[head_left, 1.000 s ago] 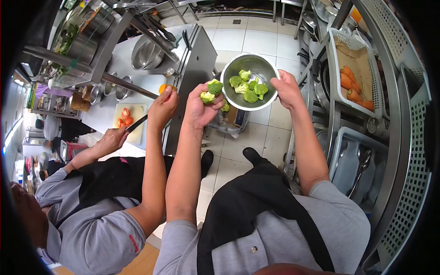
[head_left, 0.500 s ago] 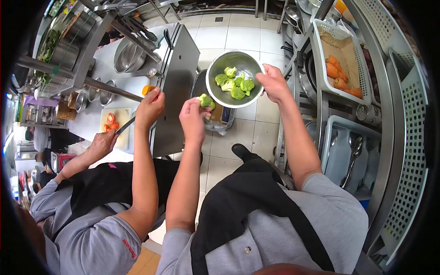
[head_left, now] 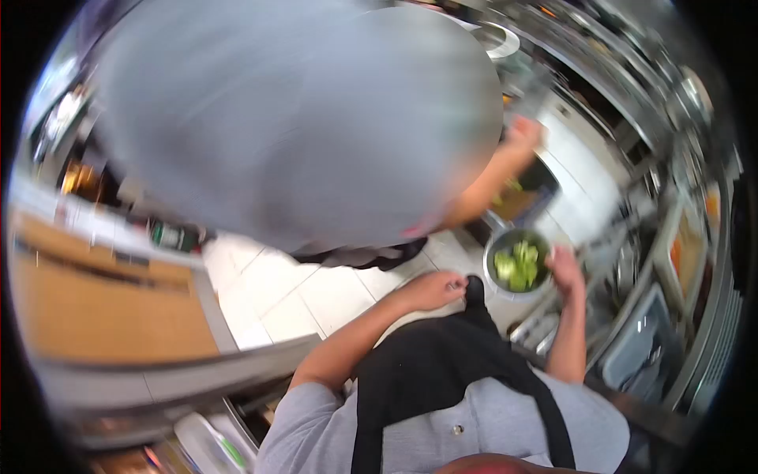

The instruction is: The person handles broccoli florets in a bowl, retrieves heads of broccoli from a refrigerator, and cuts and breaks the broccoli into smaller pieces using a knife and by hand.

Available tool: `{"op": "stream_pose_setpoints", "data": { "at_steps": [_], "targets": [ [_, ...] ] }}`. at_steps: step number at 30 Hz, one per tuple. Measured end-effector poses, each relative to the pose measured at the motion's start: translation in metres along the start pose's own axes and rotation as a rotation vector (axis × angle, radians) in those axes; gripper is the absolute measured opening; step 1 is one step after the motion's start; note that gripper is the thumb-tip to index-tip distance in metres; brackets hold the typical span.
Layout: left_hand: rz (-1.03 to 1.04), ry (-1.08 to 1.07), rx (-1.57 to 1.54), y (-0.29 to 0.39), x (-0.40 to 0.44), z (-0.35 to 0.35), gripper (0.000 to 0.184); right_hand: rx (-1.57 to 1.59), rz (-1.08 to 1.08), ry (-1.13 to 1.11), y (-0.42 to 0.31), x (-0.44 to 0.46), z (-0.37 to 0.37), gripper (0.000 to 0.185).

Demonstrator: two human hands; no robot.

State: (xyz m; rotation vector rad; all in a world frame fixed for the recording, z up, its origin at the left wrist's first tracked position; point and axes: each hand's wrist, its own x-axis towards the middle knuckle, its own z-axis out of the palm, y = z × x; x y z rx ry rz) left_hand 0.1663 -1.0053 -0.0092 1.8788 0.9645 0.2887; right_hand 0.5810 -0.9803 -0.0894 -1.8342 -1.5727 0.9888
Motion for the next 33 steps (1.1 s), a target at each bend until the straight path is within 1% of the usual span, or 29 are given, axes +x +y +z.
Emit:
{"op": "stream_pose_setpoints", "data": {
  "at_steps": [1,2,3,4,5,6,7,8,9,10,11,13,14,15,16,17,18,19,21,22,23,24,25,26,28,29,30,31,33],
  "targets": [
    [-0.135,-0.018,-0.036,-0.032,-0.034,0.0,0.037,-0.321,0.018,-0.016,0.014,-0.001,0.04,0.04],
    [-0.202,0.096,-0.032,-0.062,-0.071,0.002,0.036,-0.314,0.037,-0.203,-0.01,-0.01,0.077,0.037],
    [-0.267,0.191,-0.028,-0.089,-0.104,0.0,0.035,-0.045,0.145,-0.297,-0.032,-0.02,0.118,0.028],
    [-0.353,0.265,-0.074,-0.115,-0.136,0.003,0.036,-0.063,0.033,-0.297,0.003,-0.016,0.18,0.019],
    [-0.436,0.331,-0.127,-0.137,-0.166,0.001,0.036,0.151,0.218,-0.502,-0.057,-0.035,0.21,0.012],
    [-0.497,0.371,-0.152,-0.149,-0.194,-0.004,0.036,0.37,0.391,-0.572,-0.088,-0.047,0.252,0.006],
    [-0.557,0.406,-0.18,-0.16,-0.217,-0.012,0.036,0.364,0.325,-0.642,-0.095,-0.048,0.3,0.016],
    [-0.561,0.44,-0.195,-0.167,-0.238,-0.027,0.036,0.425,0.386,-0.735,-0.155,-0.061,0.32,0.021],
    [-0.621,0.47,-0.16,-0.165,-0.257,-0.046,0.036,0.484,0.452,-0.824,-0.222,-0.079,0.337,0.027],
    [-0.682,0.492,-0.131,-0.17,-0.274,-0.063,0.036,0.584,0.39,-0.927,-0.227,-0.078,0.381,0.031],
    [-0.685,0.514,-0.153,-0.183,-0.286,-0.08,0.036,0.684,0.331,-1.028,-0.231,-0.074,0.42,0.035],
    [-0.77,0.447,-0.149,-0.22,-0.312,-0.127,0.036,0.534,0.274,-1.089,-0.284,-0.065,0.464,0.035],
    [-0.77,0.461,-0.159,-0.239,-0.325,-0.149,0.036,0.596,0.28,-1.133,-0.297,-0.055,0.492,0.033],
    [-0.742,0.499,-0.202,-0.262,-0.336,-0.174,0.034,0.685,0.283,-1.132,-0.314,-0.048,0.515,0.032],
    [-0.713,0.528,-0.243,-0.284,-0.347,-0.198,0.033,0.692,0.247,-1.124,-0.33,-0.036,0.537,0.034],
    [-0.69,0.545,-0.275,-0.289,-0.355,-0.218,0.032,0.716,0.215,-1.112,-0.344,-0.031,0.543,0.035],
    [-0.671,0.578,-0.361,-0.303,-0.364,-0.243,0.026,0.729,0.226,-1.099,-0.354,-0.024,0.558,0.035],
    [-0.664,0.564,-0.348,-0.32,-0.371,-0.27,0.026,0.724,0.229,-1.011,-0.37,-0.01,0.575,0.036],
    [-0.676,0.791,-0.76,-0.348,-0.395,-0.301,0.021,0.761,0.246,-0.875,-0.398,0.006,0.6,0.039],
    [-0.671,0.826,-0.823,-0.355,-0.404,-0.323,0.018,0.833,0.255,-0.864,-0.405,0.016,0.611,0.038],
    [-0.662,0.775,-0.809,-0.374,-0.41,-0.343,0.018,0.905,0.233,-0.848,-0.417,0.038,0.622,0.038],
    [-0.698,0.838,-0.872,-0.386,-0.428,-0.34,0.018,0.656,0.313,-0.778,-0.448,0.032,0.596,0.038],
    [-0.745,0.912,-0.956,-0.407,-0.442,-0.342,0.019,0.679,0.327,-0.737,-0.446,0.042,0.603,0.038],
    [-0.806,0.928,-0.964,-0.427,-0.45,-0.346,0.02,0.787,0.322,-0.664,-0.441,0.059,0.615,0.038],
    [-0.883,0.896,-0.982,-0.465,-0.473,-0.344,0.02,1.023,0.276,-0.463,-0.445,0.051,0.632,0.03],
    [-0.918,0.856,-0.996,-0.484,-0.48,-0.348,0.021,1.108,0.296,-0.362,-0.453,0.053,0.641,0.031],
    [-0.943,0.812,-0.994,-0.498,-0.479,-0.359,0.018,1.093,0.32,-0.315,-0.458,0.061,0.647,0.031],
    [-1.006,0.77,-0.991,-0.496,-0.466,-0.4,0.018,1.044,0.363,-0.281,-0.492,0.097,0.641,0.032],
    [-1.001,0.765,-0.964,-0.536,-0.448,-0.448,0.02,1.05,0.327,-0.293,-0.498,0.155,0.685,0.031]
  ]
}}
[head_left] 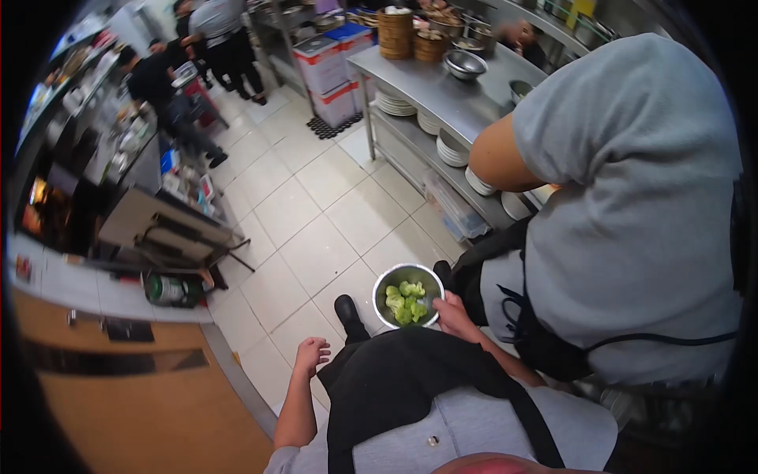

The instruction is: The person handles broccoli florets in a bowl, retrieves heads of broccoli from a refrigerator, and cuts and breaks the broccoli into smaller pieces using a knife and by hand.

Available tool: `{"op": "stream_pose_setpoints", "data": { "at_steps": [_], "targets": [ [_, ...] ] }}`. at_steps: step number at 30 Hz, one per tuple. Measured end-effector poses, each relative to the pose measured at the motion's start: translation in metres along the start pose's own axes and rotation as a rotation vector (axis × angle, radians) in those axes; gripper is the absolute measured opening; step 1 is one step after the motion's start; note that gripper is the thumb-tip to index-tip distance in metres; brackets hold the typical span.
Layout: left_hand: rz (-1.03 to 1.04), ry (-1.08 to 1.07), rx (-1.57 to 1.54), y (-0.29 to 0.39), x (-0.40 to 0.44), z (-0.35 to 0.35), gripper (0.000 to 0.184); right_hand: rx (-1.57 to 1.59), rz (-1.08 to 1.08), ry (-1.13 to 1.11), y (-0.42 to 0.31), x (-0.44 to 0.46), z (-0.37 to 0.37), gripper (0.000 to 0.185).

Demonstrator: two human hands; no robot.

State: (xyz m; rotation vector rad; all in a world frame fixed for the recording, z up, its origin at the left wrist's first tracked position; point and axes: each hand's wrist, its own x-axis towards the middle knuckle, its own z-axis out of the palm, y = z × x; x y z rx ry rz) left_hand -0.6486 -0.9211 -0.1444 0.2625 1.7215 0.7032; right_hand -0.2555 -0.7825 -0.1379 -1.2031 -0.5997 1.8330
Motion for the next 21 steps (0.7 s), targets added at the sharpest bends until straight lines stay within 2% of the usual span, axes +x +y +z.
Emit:
{"op": "stream_pose_setpoints", "data": {
  "at_steps": [4,6,8,11,14,16,18,20,21],
  "targets": [
    [0.088,-0.097,0.053,0.101,0.082,-0.037,0.02,0.071,-0.021,0.125,-0.026,0.074,0.07,0.03],
    [0.17,-0.113,0.037,0.167,0.114,-0.036,0.021,0.149,-0.059,0.192,-0.08,0.101,0.12,0.028],
    [0.181,-0.162,0.103,0.228,0.147,-0.035,0.02,0.208,-0.205,0.227,-0.125,0.158,0.15,0.027],
    [0.24,-0.168,0.197,0.297,0.189,-0.038,0.018,0.245,-0.323,0.273,-0.197,0.208,0.17,0.028],
    [0.254,-0.271,0.261,0.363,0.214,-0.005,0.017,0.251,-0.445,0.431,-0.265,0.235,0.159,0.026],
    [0.33,-0.357,0.349,0.407,0.23,0.032,0.018,0.376,-0.531,0.51,-0.302,0.256,0.134,0.022],
    [0.355,-0.406,0.394,0.455,0.244,0.081,0.019,0.372,-0.629,0.602,-0.339,0.274,0.096,0.019],
    [0.478,-0.519,0.522,0.498,0.257,0.132,0.021,0.399,-0.767,0.746,-0.376,0.294,0.05,0.015],
    [0.479,-0.564,0.566,0.525,0.257,0.161,0.02,0.319,-0.81,0.809,-0.401,0.299,0.02,0.01]
  ]
}}
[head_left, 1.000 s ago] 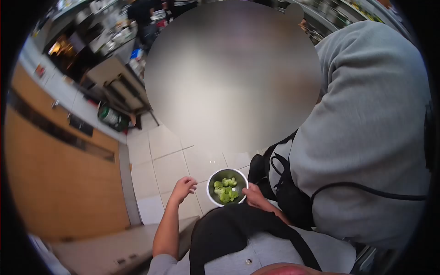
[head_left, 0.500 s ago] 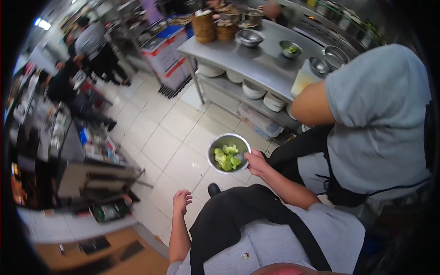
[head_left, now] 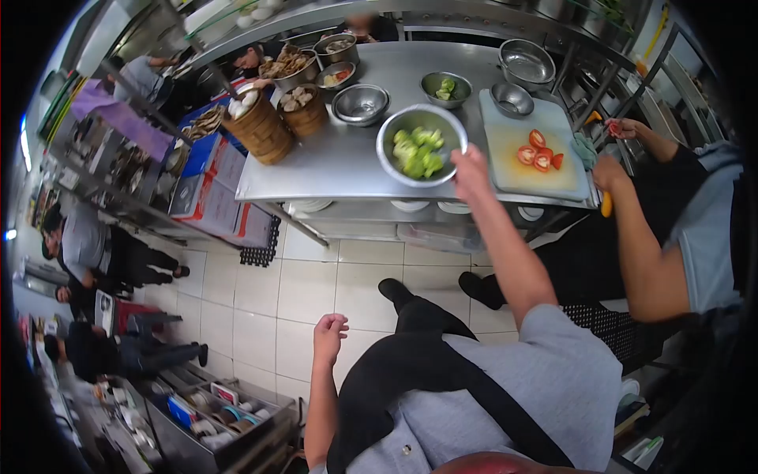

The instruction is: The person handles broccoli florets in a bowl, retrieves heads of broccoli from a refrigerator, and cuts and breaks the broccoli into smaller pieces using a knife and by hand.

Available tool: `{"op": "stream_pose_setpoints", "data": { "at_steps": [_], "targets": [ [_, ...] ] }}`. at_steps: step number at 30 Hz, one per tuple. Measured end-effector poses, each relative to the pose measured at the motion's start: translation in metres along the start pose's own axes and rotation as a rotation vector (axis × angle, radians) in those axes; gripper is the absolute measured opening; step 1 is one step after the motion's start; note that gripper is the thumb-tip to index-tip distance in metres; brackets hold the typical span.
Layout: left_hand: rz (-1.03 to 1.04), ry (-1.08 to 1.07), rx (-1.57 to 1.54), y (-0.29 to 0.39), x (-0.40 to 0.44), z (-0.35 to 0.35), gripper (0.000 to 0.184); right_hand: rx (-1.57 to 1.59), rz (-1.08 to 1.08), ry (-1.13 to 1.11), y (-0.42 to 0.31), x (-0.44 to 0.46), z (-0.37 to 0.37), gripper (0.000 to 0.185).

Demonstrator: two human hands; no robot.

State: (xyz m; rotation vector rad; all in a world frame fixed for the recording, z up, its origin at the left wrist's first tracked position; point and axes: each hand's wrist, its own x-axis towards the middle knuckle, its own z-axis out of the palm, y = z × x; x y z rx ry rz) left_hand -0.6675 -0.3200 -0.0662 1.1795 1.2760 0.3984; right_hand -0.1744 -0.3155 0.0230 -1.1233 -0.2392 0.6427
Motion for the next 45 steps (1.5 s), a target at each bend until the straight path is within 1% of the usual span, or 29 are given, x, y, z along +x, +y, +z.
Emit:
{"op": "stream_pose_setpoints", "data": {
  "at_steps": [2,3,5,6,8,9,11,12,13,16,17,18,19,21,22,23,24,25,27,29,31,34,36,37,38,39,41,43,45],
  "targets": [
    [0.006,-0.076,0.019,0.034,0.051,-0.002,0.018,-0.216,-0.206,0.033,-0.036,0.057,0.004,0.004],
    [0.016,-0.144,0.019,0.054,0.079,-0.001,0.017,-0.37,-0.336,0.048,-0.064,0.082,0.013,0.007],
    [0.013,-0.182,0.051,0.089,0.118,0.0,0.014,-1.093,-0.696,0.144,-0.102,0.139,0.011,0.009],
    [0.031,-0.201,0.068,0.104,0.138,0.001,0.014,-1.109,-0.685,0.158,-0.112,0.156,0.018,0.009],
    [0.048,-0.215,0.11,0.129,0.173,0.006,0.013,-1.371,-0.862,0.202,-0.122,0.183,0.036,0.008],
    [0.044,-0.229,0.111,0.141,0.187,0.011,0.013,-1.382,-0.857,0.212,-0.116,0.197,0.036,0.008],
    [0.1,-0.278,0.224,0.163,0.208,0.02,0.015,-1.934,-1.007,0.125,-0.092,0.224,0.028,0.006],
    [0.117,-0.301,0.241,0.176,0.214,0.033,0.017,-2.042,-0.996,-0.061,-0.085,0.227,0.023,0.003],
    [0.109,-0.314,0.245,0.19,0.22,0.048,0.017,-2.052,-0.981,-0.058,-0.081,0.233,0.017,0.003],
    [0.437,-0.487,0.419,0.24,0.255,0.118,0.02,-1.809,-1.15,0.047,-0.081,0.247,0.002,0.005],
    [0.544,-0.513,0.428,0.259,0.272,0.153,0.021,-1.818,-1.137,0.057,-0.086,0.239,0.002,0.005],
    [0.46,-0.554,0.372,0.285,0.289,0.193,0.02,-1.639,-1.156,0.231,-0.097,0.225,0.007,0.008],
    [0.516,-0.477,0.323,0.314,0.297,0.236,0.031,-1.455,-1.169,0.397,-0.102,0.21,0.008,0.011],
    [0.283,-0.483,0.119,0.353,0.329,0.315,0.044,-1.164,-0.886,0.625,-0.09,0.174,-0.009,0.012],
    [0.123,-0.425,-0.01,0.37,0.341,0.352,0.046,-1.025,-0.721,0.708,-0.081,0.145,-0.014,0.012],
    [-0.032,-0.365,-0.135,0.385,0.351,0.381,0.049,-0.796,-0.58,0.715,-0.082,0.107,-0.003,0.011],
    [-0.024,-0.375,-0.142,0.391,0.363,0.402,0.049,-0.486,-0.654,0.719,-0.067,0.082,0.001,0.015],
    [-0.023,-0.374,-0.148,0.388,0.379,0.419,0.05,-0.209,-0.572,0.712,-0.042,0.055,-0.013,0.028],
    [-0.021,-0.373,-0.157,0.369,0.403,0.443,0.051,-0.106,-0.401,0.701,-0.013,-0.001,-0.025,0.024],
    [0.127,-0.39,-0.227,0.35,0.423,0.451,0.051,-0.115,-0.266,0.652,0.006,-0.044,-0.046,0.026],
    [0.077,-0.362,-0.388,0.344,0.407,0.44,0.039,-0.086,-0.165,0.591,0.004,-0.069,-0.061,0.032],
    [0.26,-0.495,-0.124,0.319,0.382,0.378,0.036,-0.144,0.008,0.451,-0.04,-0.071,-0.081,0.043],
    [0.297,-0.667,0.04,0.284,0.352,0.309,0.033,-0.161,0.061,0.154,-0.088,-0.055,-0.064,0.052],
    [0.181,-0.714,-0.024,0.267,0.335,0.269,0.028,-0.166,0.072,0.165,-0.097,-0.046,-0.074,0.057],
    [0.061,-0.75,-0.084,0.25,0.319,0.23,0.023,-0.153,0.04,0.087,-0.104,-0.036,-0.06,0.06],
    [-0.032,-0.762,-0.082,0.28,0.276,0.161,0.02,-0.138,0.003,0.019,-0.109,-0.023,-0.042,0.063],
    [-0.109,-0.736,-0.053,0.263,0.257,0.06,0.026,-0.186,0.013,-0.239,-0.107,0.012,-0.003,0.063],
    [-0.033,-0.583,-0.137,0.246,0.238,-0.044,0.019,-0.175,0.066,-0.386,-0.085,0.03,0.075,0.057],
    [0.116,-0.322,-0.134,0.229,0.219,-0.14,0.023,-0.19,0.126,-0.413,-0.049,0.026,0.175,0.052]
  ]
}}
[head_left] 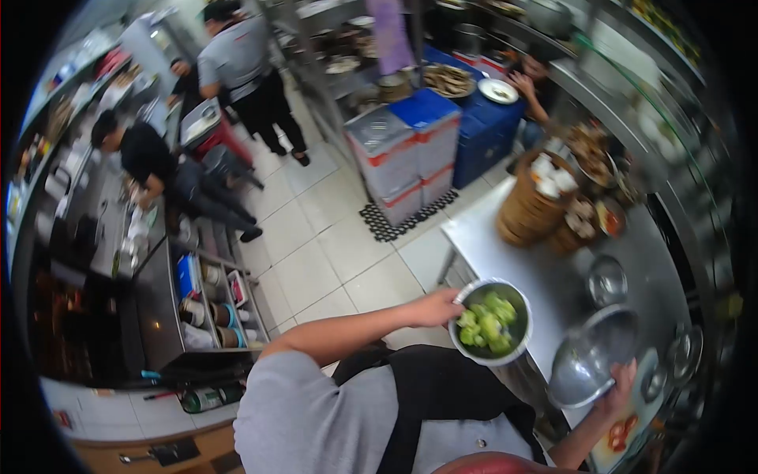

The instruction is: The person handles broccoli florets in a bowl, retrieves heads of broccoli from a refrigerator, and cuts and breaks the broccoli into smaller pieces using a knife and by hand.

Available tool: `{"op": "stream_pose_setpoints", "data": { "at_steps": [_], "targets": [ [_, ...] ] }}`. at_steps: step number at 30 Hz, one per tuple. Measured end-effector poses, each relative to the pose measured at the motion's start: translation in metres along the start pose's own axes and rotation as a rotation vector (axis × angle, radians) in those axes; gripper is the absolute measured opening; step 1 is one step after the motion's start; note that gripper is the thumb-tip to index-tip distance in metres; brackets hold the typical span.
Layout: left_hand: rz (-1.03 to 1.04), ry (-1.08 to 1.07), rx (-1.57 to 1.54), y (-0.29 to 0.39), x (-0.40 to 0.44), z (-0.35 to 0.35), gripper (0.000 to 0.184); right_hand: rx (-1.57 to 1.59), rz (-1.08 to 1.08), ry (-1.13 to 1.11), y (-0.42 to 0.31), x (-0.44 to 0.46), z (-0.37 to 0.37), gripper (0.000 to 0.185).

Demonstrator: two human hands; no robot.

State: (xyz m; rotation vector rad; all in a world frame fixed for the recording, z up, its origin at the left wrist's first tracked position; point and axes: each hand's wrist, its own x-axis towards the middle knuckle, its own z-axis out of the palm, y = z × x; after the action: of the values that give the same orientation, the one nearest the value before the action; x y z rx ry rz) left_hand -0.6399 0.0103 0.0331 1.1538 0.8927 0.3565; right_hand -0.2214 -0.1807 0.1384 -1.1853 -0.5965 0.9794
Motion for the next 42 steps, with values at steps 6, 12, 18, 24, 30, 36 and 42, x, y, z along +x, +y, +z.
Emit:
{"op": "stream_pose_setpoints", "data": {
  "at_steps": [6,12,18,24,30,36,42],
  "targets": [
    [0.204,0.716,0.271,-0.102,-0.12,-0.228,0.025,-0.013,0.305,-0.333,0.122,0.061,0.304,0.039],
    [0.032,1.188,-0.554,-0.233,-0.232,-0.381,0.029,-0.36,0.456,-0.382,0.366,0.135,0.414,0.017],
    [-0.056,1.527,-0.854,-0.32,-0.312,-0.491,0.031,-1.007,0.278,-0.408,0.438,0.178,0.495,0.009],
    [-0.083,1.686,-0.972,-0.295,-0.324,-0.604,0.033,-1.397,0.202,-0.809,0.508,0.269,0.69,0.028],
    [0.047,1.689,-0.902,-0.255,-0.322,-0.757,0.024,-1.549,-0.183,-1.276,0.57,0.343,0.987,0.044],
    [0.183,1.632,-0.942,-0.19,-0.307,-0.946,0.015,-1.706,-0.241,-1.264,0.566,0.349,1.211,0.035],
    [0.04,1.706,-0.657,-0.178,-0.316,-1.147,0.016,-1.991,-0.15,-1.256,0.606,0.366,1.286,0.045]
  ]
}}
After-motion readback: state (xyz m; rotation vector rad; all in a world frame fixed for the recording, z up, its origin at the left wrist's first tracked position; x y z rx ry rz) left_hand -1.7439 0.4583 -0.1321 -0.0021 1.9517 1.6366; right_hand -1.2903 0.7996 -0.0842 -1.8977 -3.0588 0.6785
